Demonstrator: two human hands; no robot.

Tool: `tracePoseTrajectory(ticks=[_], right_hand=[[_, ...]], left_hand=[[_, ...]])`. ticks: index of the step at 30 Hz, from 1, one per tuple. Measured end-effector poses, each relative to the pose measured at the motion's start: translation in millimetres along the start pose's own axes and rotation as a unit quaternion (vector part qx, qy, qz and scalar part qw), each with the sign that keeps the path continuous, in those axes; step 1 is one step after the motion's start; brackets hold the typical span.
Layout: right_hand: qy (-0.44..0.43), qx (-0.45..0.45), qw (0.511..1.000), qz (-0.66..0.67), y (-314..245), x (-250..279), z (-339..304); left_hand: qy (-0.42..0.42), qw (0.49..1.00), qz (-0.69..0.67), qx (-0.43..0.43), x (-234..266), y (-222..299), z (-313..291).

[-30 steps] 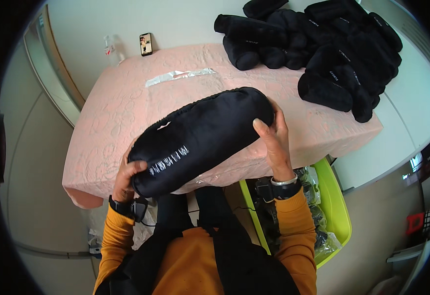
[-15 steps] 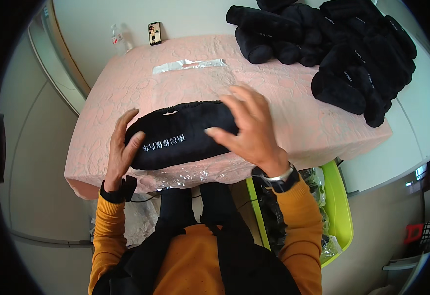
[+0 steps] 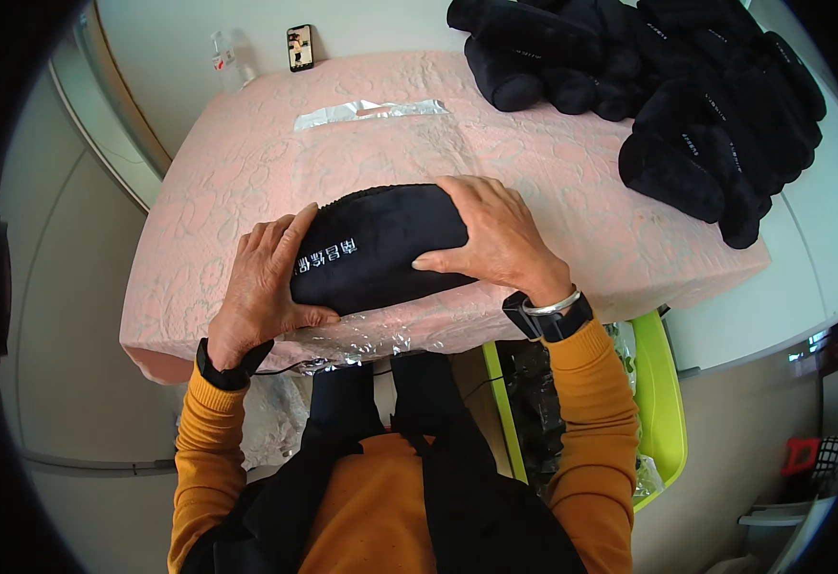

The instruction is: The person packages black headrests by placing them into plastic bags, smoothing the bags, and putting them into a green bin. After filling the bin, they clear the table by moving the remaining plastic bags to the floor.

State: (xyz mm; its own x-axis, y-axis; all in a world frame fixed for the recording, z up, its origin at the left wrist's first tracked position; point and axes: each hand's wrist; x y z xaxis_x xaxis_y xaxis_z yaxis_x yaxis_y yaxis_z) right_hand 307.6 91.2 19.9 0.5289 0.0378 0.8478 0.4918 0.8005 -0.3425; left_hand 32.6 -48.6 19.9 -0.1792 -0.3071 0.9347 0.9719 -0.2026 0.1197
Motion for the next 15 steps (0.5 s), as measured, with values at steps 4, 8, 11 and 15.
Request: tracePoseTrajectory(ticks=[4, 8, 11, 15], right_hand=[[0.001, -0.05, 0.997, 0.051, 5, -3, -7], [0.016, -0.046, 0.996, 0.076, 13, -8, -7], [0.021, -0.049, 0.993, 0.108, 20, -11, -8], [0.034, -0.083, 0.971, 0.223, 29, -16, -14]], left_hand=[[0.009, 1.0, -0.002, -0.008, -1, -4, -2], [0.018, 0.998, -0.056, 0.002, -6, -14, -8], [-0.003, 0.987, -0.158, 0.026, -7, -17, -9], [0.022, 0.987, -0.159, 0.021, -12, -25, -20]])
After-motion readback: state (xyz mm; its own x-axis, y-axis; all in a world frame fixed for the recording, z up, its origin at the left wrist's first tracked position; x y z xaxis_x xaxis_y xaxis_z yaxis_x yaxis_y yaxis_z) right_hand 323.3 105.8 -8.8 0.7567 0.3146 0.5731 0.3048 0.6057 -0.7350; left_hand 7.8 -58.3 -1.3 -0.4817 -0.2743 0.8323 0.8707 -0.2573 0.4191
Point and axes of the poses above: each hand's wrist, its own z-axis towards the middle knuckle, its own x-axis out of the back of the hand, y = z × x, and after that the axes turned 6 degrees about z, right-handed
